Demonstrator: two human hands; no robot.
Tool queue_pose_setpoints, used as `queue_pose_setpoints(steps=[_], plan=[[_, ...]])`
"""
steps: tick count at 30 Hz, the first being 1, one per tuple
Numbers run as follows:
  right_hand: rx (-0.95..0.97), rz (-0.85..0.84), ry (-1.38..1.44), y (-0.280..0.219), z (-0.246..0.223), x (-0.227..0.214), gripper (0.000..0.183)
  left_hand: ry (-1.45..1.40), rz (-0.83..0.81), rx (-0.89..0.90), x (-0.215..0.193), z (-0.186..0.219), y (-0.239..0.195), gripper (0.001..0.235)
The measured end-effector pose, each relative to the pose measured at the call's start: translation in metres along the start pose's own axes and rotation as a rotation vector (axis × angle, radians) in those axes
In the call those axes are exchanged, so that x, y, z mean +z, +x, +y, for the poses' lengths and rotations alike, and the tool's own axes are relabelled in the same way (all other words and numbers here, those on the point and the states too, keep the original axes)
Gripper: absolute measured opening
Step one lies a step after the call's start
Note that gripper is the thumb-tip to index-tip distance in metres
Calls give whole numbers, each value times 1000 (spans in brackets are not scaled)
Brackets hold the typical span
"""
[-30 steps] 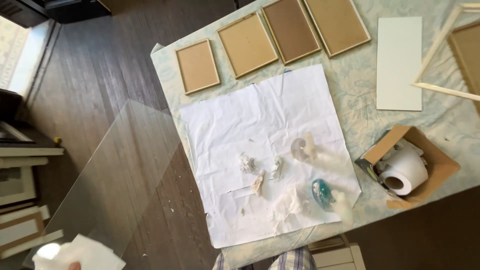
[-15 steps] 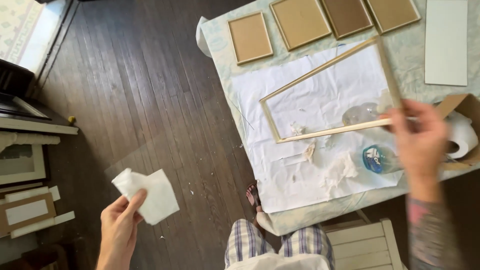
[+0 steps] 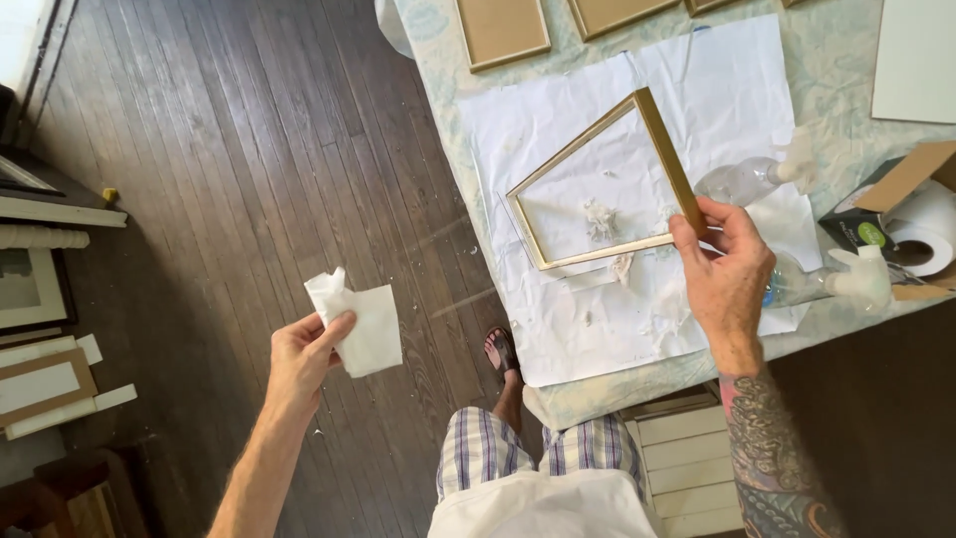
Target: Cleaning glass panes and assembling them into wooden picture frames with backing boards on a covered table.
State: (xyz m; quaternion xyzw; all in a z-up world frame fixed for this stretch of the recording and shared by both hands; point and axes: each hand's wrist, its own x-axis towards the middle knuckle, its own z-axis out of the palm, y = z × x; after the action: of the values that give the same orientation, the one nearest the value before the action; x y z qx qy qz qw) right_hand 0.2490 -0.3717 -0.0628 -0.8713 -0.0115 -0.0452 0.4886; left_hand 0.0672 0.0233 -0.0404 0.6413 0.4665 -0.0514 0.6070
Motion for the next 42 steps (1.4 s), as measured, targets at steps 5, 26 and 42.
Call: queue_pose_setpoints(steps=[5,26,42], plan=[[8,6,25,-1,7,5,35,48,-14,59,19,-5,11,37],[40,-35,43,2,-2,2,35,163,-69,79,52,7,33,40],[27,-58,43,4,-8,4,34,212,-51,104,67,22,35,39]])
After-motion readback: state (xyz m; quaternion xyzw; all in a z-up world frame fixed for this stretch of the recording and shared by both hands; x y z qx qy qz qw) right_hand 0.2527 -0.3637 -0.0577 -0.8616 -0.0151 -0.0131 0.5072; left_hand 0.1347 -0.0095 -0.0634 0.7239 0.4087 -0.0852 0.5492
